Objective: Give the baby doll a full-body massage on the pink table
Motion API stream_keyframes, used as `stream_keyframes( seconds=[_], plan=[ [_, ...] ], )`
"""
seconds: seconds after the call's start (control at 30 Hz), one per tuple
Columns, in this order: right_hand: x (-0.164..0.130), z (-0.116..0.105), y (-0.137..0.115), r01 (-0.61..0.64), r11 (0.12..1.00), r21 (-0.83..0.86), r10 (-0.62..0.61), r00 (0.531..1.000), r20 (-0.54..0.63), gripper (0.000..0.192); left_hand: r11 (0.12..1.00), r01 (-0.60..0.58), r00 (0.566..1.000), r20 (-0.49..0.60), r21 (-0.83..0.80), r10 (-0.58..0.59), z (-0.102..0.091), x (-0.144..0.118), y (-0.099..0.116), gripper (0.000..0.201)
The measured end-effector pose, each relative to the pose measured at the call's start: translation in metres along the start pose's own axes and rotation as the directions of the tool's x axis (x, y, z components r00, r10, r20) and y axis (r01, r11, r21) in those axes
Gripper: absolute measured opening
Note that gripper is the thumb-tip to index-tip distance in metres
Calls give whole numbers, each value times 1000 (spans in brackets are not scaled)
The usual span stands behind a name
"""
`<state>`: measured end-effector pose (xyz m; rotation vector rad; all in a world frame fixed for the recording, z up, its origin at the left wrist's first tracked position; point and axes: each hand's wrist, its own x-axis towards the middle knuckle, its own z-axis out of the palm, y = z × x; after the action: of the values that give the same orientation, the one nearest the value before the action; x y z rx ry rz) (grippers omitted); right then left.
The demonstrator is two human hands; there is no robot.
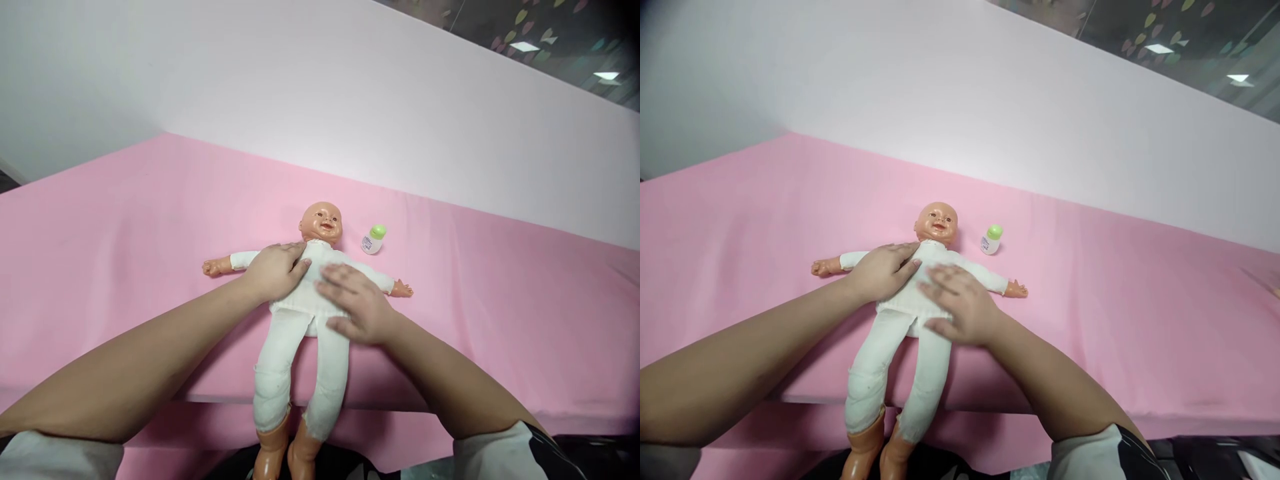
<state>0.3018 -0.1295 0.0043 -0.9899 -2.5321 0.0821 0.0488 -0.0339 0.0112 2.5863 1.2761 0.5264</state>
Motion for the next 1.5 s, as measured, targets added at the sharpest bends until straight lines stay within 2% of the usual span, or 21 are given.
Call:
stream_keyframes(
  seconds=[0.07,0.1,0.17,0.33,0.47,0.63,0.73,0.83,0.9,0.97,1.03,1.1,1.13,1.17,1.2,1.23,1.33,1.5],
  plan=[
    [0,4,-12,190,980,57,-194,979,69,76,1000,-4,1000,-1,2,4,1,0,0,63],
    [1,7,-16,228,971,79,-235,967,97,78,1000,-4,1000,-3,1,4,1,-1,0,63],
    [3,10,-19,218,970,104,-231,963,140,86,1000,-8,1000,-5,-8,8,1,-1,0,62],
    [6,11,6,42,994,97,-59,980,188,98,999,-15,1000,-5,-36,15,3,1,-2,64],
    [7,9,25,-127,991,46,116,975,191,88,999,-14,1000,-6,-42,13,4,1,-2,65],
    [9,8,30,-287,958,-12,285,943,173,81,998,-4,1000,-4,-63,3,5,1,-2,68],
    [12,4,32,-424,904,-55,427,893,140,68,997,-2,1000,-7,-82,1,5,1,-3,66],
    [16,-1,35,-573,814,-98,581,807,104,59,997,6,1000,-15,-78,-7,4,1,-4,65],
    [17,-3,36,-625,772,-115,635,767,94,57,999,1,999,-47,-54,-4,2,-2,-3,64],
    [18,-4,35,-634,764,-114,644,759,92,56,996,-67,991,-116,-64,59,-1,-7,1,62],
    [18,-4,34,-626,773,-103,634,768,94,56,959,-251,961,-154,-133,231,-4,-13,9,61],
    [18,-4,34,-622,777,-96,629,771,94,56,860,-459,888,-92,-224,450,-6,-20,17,62],
    [17,-4,34,-623,776,-94,630,771,93,56,812,-522,845,-31,-261,533,-6,-23,21,63],
    [17,-4,34,-624,776,-93,631,770,91,57,784,-552,811,36,-283,584,-6,-24,23,65],
    [16,-4,35,-625,775,-89,632,770,87,57,781,-554,794,98,-287,600,-5,-24,25,68],
    [16,-4,36,-626,775,-86,631,771,83,57,800,-535,798,148,-272,584,-4,-24,24,72],
    [16,-3,37,-614,786,-74,618,782,74,58,886,-428,858,227,-180,461,-2,-19,17,80],
    [16,-2,39,-590,805,-62,593,801,85,60,962,-258,934,232,-90,272,-2,-14,7,90]
  ],
)
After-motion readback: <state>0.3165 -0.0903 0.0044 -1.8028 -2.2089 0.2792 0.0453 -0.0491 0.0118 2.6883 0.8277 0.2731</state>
